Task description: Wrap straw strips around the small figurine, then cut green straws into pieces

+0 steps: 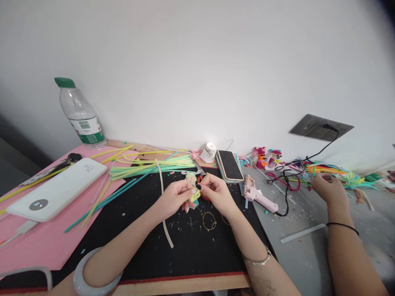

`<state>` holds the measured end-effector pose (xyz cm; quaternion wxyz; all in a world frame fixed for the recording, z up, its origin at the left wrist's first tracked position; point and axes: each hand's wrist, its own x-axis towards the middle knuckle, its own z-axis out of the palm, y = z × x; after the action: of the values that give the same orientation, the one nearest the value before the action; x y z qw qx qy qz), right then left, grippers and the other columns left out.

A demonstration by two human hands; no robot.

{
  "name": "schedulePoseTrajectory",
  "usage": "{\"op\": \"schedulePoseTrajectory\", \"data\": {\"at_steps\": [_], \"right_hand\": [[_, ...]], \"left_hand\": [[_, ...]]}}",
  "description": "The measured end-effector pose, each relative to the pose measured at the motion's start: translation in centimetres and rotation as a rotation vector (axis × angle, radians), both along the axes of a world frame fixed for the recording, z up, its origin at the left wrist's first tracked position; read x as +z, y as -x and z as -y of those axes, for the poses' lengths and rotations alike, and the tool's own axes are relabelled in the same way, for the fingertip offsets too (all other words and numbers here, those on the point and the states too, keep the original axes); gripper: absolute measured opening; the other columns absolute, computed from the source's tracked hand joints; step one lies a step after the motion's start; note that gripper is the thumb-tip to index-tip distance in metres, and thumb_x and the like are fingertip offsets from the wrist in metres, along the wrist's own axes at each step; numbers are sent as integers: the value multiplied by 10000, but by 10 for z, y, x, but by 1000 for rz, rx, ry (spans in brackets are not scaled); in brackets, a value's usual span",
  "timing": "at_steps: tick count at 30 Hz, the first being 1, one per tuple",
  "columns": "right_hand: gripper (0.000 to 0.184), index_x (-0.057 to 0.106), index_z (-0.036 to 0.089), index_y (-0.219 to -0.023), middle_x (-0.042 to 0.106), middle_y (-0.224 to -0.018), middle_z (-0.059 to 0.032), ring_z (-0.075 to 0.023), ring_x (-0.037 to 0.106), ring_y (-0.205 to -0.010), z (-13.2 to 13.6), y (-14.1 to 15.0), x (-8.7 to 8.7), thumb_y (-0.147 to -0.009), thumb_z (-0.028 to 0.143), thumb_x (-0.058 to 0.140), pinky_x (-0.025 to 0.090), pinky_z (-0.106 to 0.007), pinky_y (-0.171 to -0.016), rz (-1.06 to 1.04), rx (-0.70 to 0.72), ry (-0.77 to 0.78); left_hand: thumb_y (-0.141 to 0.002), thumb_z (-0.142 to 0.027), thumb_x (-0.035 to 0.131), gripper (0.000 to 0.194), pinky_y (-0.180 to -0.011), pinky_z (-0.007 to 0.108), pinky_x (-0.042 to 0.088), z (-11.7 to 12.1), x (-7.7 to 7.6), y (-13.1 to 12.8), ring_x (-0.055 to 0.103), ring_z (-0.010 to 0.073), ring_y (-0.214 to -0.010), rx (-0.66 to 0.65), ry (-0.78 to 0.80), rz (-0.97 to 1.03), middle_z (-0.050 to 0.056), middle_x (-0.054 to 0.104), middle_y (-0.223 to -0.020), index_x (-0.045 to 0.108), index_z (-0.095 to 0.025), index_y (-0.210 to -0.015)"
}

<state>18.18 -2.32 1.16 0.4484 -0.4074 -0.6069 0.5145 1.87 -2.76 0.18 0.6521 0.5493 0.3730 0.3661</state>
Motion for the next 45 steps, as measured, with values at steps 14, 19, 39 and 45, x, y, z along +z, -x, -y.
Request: {"op": "schedulePoseTrajectory", "data": {"at_steps": [14,19,39,45], "right_hand": [[308,444,195,-800,367,-558,92,-45,276,-436,-2,-2,-1,-761,435,633,203,-179,-417,-87,189,204],[329,415,182,-728,404,-586,73,-51,332,-474,-1,1,-5,-764,426,633,240,-187,-443,14,223,133],[110,624,152,-827,516,-616,23,-76,395,-503,3,6,-5,-748,228,620,320,-213,-486,206,47,-65],[80,610,151,-787,548,-671,2,-83,398,-541,5,8,-4,-805,161,533,315,-213,-509,327,49,-219]], "left_hand": [[-769,-464,586,330,-416,212,372,-1,-1,1,495,85,-389,-18,-46,38,7,604,-552,498,-152,-707],[-780,-417,584,282,-427,210,388,0,-1,1,499,83,-403,-22,-32,61,4,603,-561,509,-150,-727],[-797,-360,602,226,-446,174,313,-2,6,5,431,42,-437,140,64,321,-17,578,-597,550,-145,-751],[-801,-369,596,232,-440,180,320,-2,6,5,433,47,-433,145,40,327,-11,584,-598,566,-142,-766]]}}
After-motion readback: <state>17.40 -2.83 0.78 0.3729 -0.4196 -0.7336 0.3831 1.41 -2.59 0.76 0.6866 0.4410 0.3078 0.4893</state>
